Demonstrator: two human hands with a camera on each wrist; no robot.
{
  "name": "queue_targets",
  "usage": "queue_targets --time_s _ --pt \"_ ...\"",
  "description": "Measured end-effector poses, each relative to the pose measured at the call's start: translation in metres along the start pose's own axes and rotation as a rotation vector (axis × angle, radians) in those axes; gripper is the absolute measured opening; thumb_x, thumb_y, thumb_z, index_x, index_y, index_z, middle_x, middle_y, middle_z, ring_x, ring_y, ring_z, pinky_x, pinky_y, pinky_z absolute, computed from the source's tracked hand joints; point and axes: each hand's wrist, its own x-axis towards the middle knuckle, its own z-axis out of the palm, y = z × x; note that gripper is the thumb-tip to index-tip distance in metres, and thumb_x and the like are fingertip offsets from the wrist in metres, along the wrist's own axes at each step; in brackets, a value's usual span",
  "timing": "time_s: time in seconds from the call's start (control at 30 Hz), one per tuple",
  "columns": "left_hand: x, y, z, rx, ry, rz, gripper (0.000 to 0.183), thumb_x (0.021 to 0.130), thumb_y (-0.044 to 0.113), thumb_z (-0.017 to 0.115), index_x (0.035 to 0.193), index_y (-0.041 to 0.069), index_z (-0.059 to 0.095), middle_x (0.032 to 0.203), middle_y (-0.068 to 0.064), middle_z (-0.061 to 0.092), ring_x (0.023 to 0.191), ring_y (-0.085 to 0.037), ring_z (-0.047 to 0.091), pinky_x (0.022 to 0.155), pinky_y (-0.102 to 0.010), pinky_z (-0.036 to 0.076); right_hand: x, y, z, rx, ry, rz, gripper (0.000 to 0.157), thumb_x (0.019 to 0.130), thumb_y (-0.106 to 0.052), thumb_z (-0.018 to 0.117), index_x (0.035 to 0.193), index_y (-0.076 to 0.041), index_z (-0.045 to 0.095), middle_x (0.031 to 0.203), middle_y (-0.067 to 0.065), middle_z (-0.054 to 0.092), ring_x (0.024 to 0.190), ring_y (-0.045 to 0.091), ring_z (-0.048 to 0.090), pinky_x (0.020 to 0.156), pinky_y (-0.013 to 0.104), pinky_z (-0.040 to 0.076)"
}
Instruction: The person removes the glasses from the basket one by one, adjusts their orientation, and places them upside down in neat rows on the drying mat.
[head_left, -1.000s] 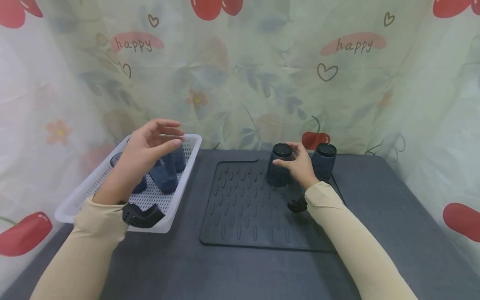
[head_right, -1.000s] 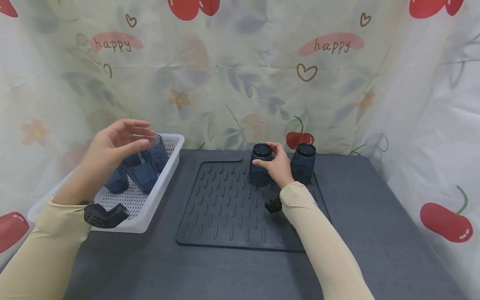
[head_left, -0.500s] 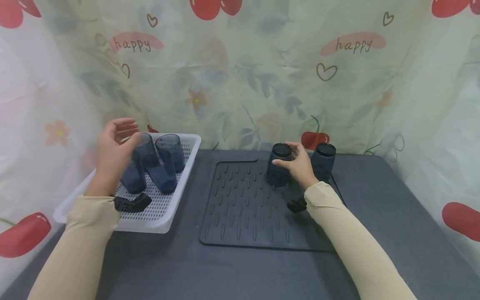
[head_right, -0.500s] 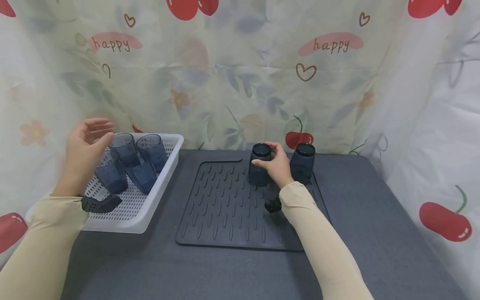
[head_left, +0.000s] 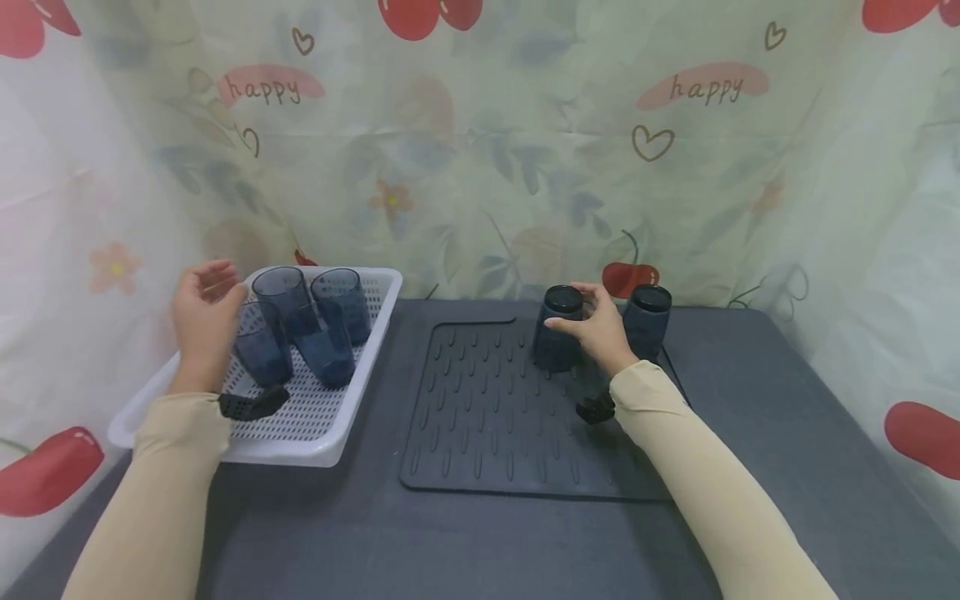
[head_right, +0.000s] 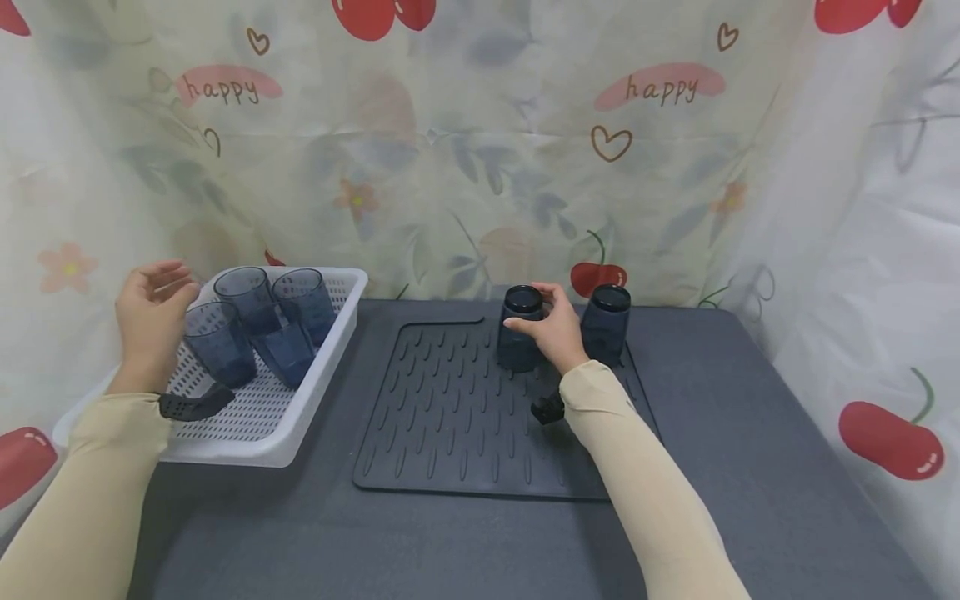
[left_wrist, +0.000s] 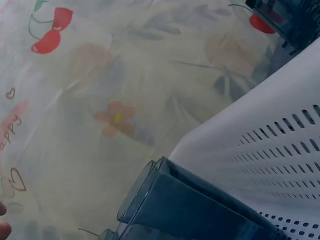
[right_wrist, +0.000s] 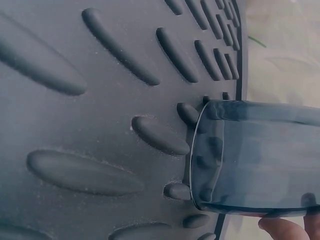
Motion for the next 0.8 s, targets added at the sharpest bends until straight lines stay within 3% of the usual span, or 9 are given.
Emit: queue_targets --time_s 0.1,0.2,0.33,0.53,0.8 --pt "0.003 -0.002 -0.003 0.008 0.014 -0.056 0.035 0.089 0.008 0.059 0.123 0.018 0.057 0.107 0.015 0.055 0.104 -0.003 0.051 0.098 -0.021 0.041 0.000 0.000 0.000 -0.001 0.003 0.002 0.076 0.081 -0.021 0.079 0.143 -0.015 0.036 0.154 0.011 0.034 0.144 0.033 0.029 0.110 0.050 0.037" --pt "0.005 -0.006 -0.005 0.041 0.008 -0.109 0.040 0.091 0.012 0.058 0.130 0.017 0.053 0.117 0.012 0.053 0.116 -0.010 0.049 0.105 -0.025 0.038 0.000 0.000 0.000 -0.007 0.008 0.003 0.077 0.081 -0.021 0.079 0.144 -0.015 0.036 0.154 0.011 0.033 0.144 0.033 0.029 0.110 0.050 0.037" --pt "0.006 -0.009 -0.007 0.093 -0.031 -0.161 0.047 0.092 0.018 0.057 0.138 0.017 0.046 0.137 -0.001 0.050 0.133 -0.017 0.041 0.111 -0.028 0.034 -0.001 0.000 0.000 -0.004 0.012 0.000 0.077 0.081 -0.020 0.079 0.144 -0.014 0.036 0.154 0.011 0.034 0.144 0.033 0.030 0.109 0.050 0.038" --pt "0.006 -0.014 -0.007 0.170 -0.111 -0.210 0.057 0.094 0.024 0.056 0.146 0.011 0.036 0.151 -0.010 0.038 0.139 -0.023 0.035 0.114 -0.035 0.031 -0.002 0.000 0.001 -0.009 0.009 0.013 0.077 0.081 -0.022 0.080 0.144 -0.015 0.036 0.154 0.010 0.033 0.144 0.033 0.030 0.110 0.049 0.038" --pt "0.006 -0.018 -0.007 0.201 -0.164 -0.271 0.068 0.093 0.029 0.057 0.150 0.006 0.029 0.155 -0.017 0.031 0.140 -0.031 0.033 0.114 -0.043 0.031 -0.001 0.000 -0.001 -0.012 0.012 0.015 0.076 0.080 -0.022 0.080 0.143 -0.016 0.037 0.155 0.009 0.032 0.143 0.033 0.030 0.109 0.050 0.038"
